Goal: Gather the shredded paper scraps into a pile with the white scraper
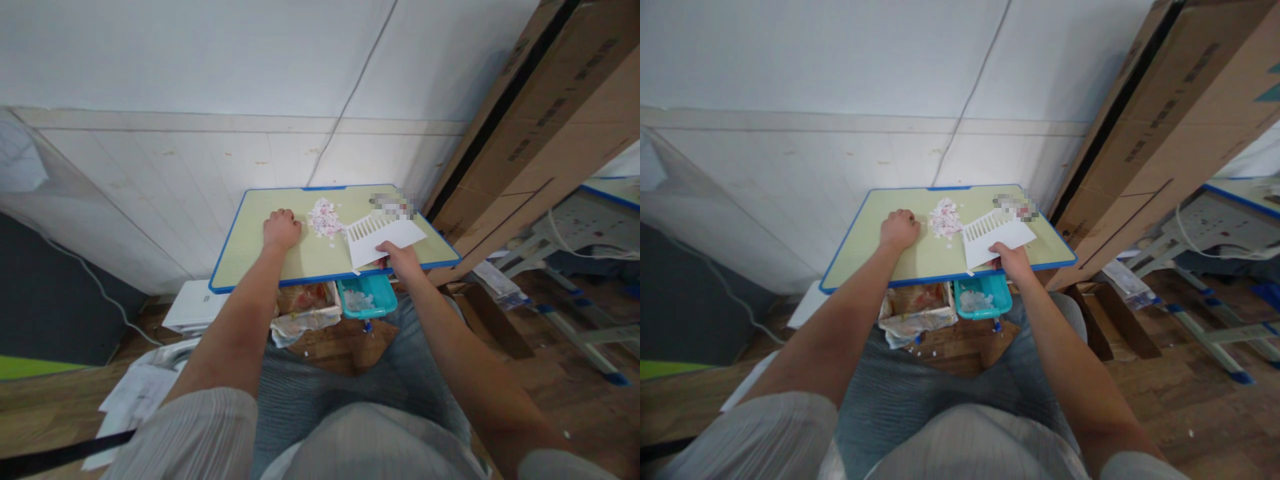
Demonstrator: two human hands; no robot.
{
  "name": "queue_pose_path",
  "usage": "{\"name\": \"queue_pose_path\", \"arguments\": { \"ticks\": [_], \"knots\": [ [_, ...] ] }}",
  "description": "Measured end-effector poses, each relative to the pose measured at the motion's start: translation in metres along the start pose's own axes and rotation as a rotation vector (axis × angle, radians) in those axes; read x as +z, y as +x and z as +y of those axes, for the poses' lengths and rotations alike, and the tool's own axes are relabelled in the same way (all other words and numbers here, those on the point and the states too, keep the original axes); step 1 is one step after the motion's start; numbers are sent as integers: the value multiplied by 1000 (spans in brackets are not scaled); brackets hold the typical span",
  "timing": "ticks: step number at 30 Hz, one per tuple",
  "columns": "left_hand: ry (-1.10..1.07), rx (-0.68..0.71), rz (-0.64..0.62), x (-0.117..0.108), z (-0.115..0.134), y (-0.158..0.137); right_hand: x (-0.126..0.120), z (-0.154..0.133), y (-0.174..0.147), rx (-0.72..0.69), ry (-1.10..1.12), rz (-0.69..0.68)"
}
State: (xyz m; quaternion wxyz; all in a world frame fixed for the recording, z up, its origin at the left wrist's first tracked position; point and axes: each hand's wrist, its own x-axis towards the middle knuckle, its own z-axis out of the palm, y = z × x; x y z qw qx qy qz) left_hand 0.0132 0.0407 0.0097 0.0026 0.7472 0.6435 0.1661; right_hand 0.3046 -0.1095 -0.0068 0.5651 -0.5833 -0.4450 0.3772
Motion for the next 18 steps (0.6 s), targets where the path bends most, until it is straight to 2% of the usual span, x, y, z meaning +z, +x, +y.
{"name": "queue_pose_path", "arguments": {
  "ticks": [9,18],
  "knots": [
    [-7,6,12,3,-3,2,1,-1,-1,-19,40,-19],
    [20,6,5,0,-2,0,4,-2,-2,-2,58,24]
  ]
}}
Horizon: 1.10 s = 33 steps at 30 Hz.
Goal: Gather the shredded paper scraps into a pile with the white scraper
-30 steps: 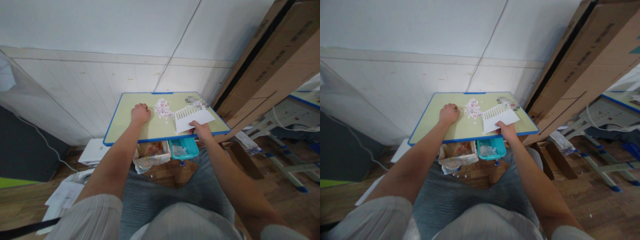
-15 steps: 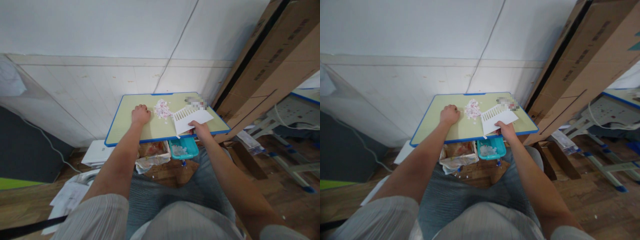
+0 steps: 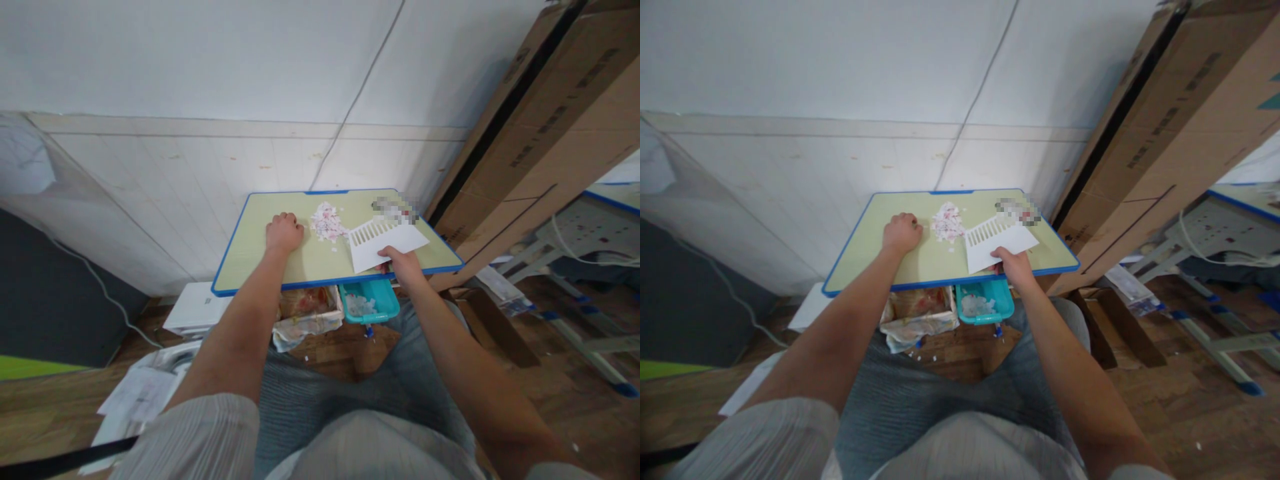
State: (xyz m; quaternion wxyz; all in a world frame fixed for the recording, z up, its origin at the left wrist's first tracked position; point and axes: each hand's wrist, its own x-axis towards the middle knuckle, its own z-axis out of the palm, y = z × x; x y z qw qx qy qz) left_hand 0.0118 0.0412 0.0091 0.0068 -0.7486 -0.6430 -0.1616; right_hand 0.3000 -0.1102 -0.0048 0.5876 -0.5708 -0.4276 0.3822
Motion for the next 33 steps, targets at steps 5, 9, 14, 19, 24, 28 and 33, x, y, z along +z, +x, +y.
{"name": "queue_pose_path", "arguments": {
  "ticks": [5,9,14,19,24,28,33],
  "knots": [
    [6,1,7,1,0,-1,19,-5,17,0,5,49],
    [13,-14,2,1,0,-2,44,-7,28,-7,-6,5],
    [12,-8,-3,1,0,-1,54,-1,30,11,-25,-10],
    [20,-3,0,1,-1,0,46,4,28,-13,-43,50],
    [7,-7,-8,0,-1,-1,47,3,27,-51,-39,48],
    [8,-9,-2,0,-1,0,50,4,25,-67,-46,32],
    [12,-14,-8,-1,0,-1,48,6,23,-72,-42,155]
  ]
}}
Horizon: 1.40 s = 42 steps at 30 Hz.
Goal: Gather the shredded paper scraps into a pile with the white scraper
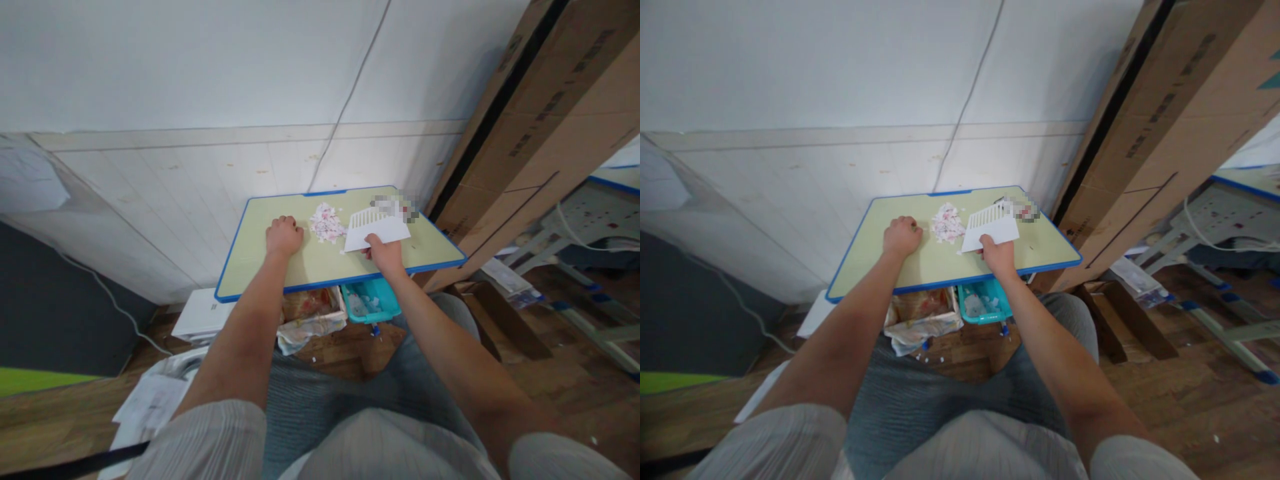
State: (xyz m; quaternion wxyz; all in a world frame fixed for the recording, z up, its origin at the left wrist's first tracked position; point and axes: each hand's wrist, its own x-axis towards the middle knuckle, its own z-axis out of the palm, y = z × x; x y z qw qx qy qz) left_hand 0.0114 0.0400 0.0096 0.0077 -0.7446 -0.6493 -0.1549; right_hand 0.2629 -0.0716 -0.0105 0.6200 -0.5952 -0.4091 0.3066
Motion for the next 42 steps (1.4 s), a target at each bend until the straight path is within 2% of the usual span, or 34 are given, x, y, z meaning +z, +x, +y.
{"name": "queue_pose_path", "arguments": {
  "ticks": [5,19,29,42],
  "knots": [
    [-4,4,4,-1,0,-1,-6,0,-2,-2,1,66],
    [-9,5,2,-3,2,-2,-52,8,-19,-20,-56,53],
    [-15,-2,1,-1,1,-1,-51,8,-15,9,-22,4],
    [-4,1,3,-1,1,-1,-62,4,-13,67,-25,-40]
  ]
}}
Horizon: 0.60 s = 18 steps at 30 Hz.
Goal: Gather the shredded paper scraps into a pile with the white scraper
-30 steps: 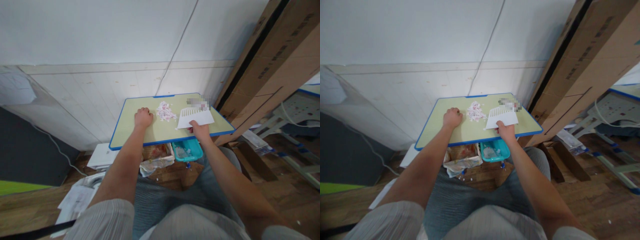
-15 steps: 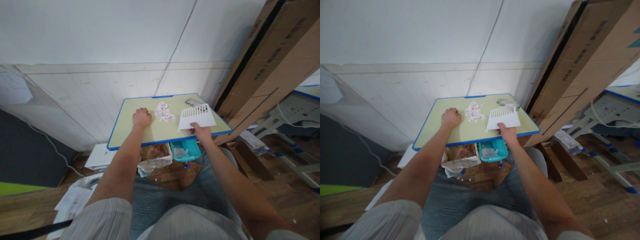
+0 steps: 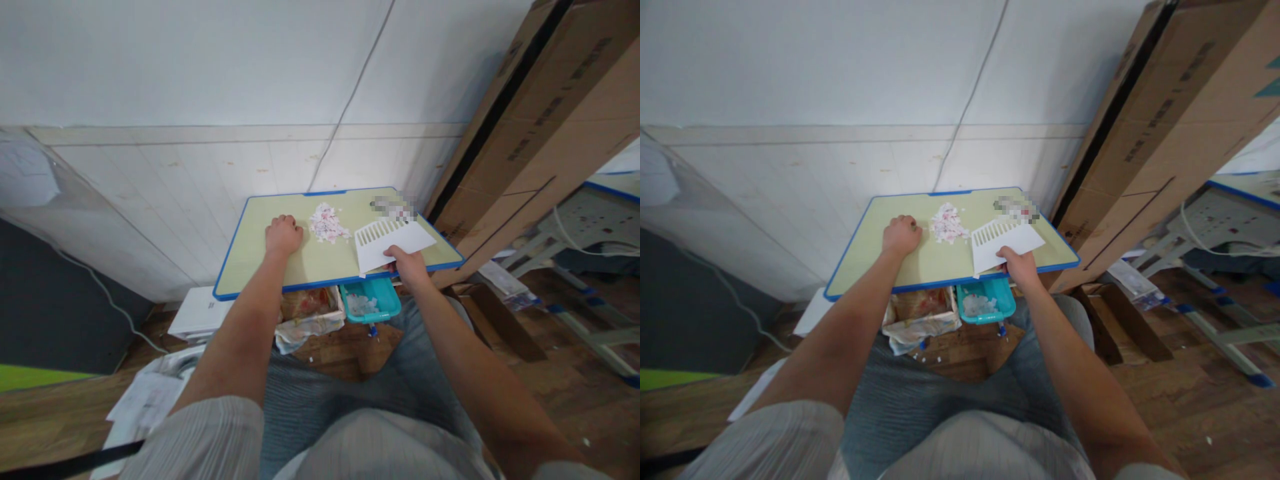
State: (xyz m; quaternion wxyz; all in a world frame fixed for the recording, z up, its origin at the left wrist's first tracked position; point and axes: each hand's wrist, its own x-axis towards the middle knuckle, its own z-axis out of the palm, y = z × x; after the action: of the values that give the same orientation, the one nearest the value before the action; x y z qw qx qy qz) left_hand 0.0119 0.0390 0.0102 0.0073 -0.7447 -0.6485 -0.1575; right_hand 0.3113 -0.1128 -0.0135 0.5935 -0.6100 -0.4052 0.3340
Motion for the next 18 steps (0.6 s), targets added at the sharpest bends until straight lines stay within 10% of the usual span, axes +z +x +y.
{"name": "queue_pose_path", "arguments": {
  "ticks": [18],
  "knots": [
    [-19,4,6,0,0,0,-2,6,0,-15,58,-5]
  ]
}}
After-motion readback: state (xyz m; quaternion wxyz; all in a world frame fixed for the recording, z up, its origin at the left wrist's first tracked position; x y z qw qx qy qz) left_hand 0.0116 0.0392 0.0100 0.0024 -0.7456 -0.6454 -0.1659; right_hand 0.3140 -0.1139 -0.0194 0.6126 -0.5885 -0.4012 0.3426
